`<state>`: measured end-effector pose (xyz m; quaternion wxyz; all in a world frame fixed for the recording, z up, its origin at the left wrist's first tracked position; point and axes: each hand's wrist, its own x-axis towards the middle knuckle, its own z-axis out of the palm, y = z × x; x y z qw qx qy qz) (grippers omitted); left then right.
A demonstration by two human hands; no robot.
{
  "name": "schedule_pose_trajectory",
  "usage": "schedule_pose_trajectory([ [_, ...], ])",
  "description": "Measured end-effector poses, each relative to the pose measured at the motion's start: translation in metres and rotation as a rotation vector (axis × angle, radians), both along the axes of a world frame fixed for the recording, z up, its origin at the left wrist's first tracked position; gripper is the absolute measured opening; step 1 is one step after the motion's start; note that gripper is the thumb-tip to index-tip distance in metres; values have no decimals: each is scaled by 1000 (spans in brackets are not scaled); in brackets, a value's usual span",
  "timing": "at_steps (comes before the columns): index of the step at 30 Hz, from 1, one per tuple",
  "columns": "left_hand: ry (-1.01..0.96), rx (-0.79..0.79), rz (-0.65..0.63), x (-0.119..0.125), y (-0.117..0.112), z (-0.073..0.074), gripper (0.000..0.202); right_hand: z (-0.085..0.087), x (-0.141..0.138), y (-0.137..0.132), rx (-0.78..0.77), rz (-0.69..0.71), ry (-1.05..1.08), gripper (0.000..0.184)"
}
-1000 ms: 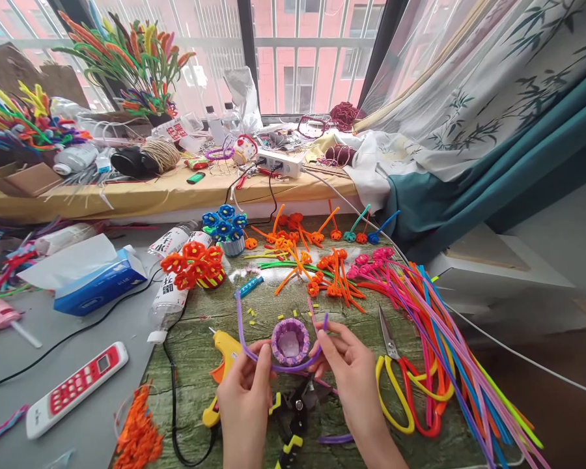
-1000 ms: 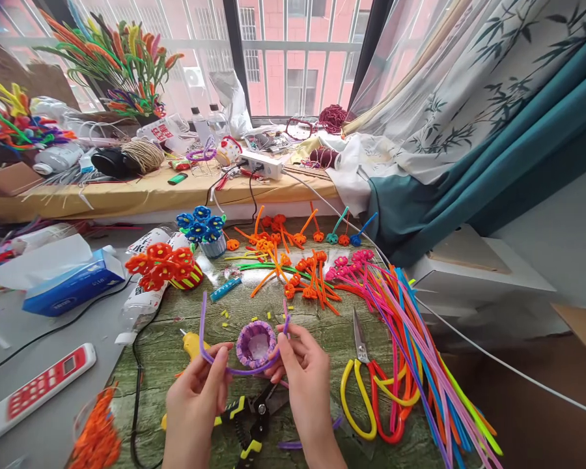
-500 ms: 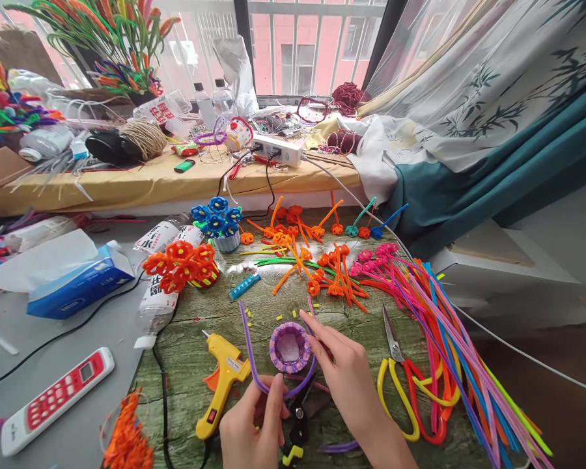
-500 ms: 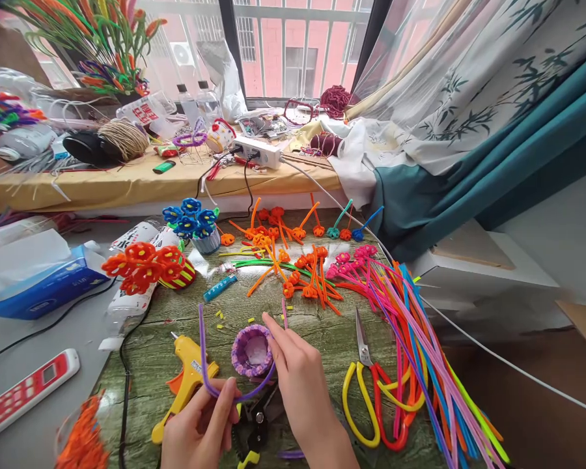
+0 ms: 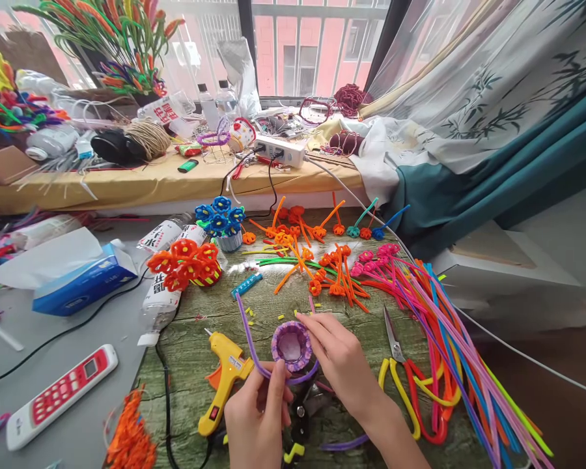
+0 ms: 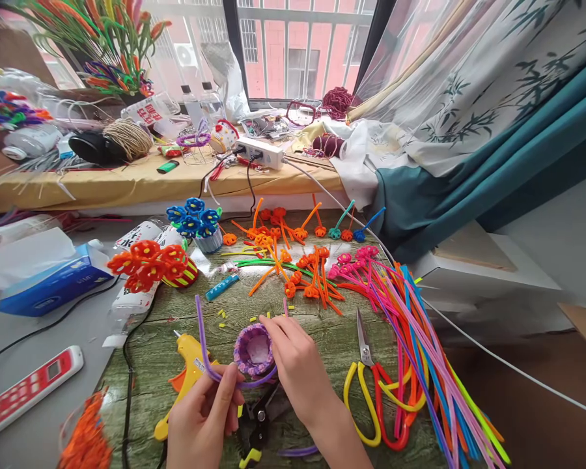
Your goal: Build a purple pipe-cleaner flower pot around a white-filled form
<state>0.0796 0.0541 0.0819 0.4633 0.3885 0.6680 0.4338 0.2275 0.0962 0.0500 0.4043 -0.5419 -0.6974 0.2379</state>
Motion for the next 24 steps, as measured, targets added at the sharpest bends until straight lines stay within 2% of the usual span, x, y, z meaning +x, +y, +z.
schedule_pose_trajectory([
  [7,151,46,-48,-19,6,-2,50,7,2,4,-16,80,10,35],
  [13,374,109,-212,-38,19,-17,51,6,1,6,-40,82,39,39],
  [17,446,125,-281,-38,25,-24,48,11,1,11,-88,74,68,38],
  [24,469,154,-315,-36,22,-37,43,15,4,21,-196,93,130,38],
])
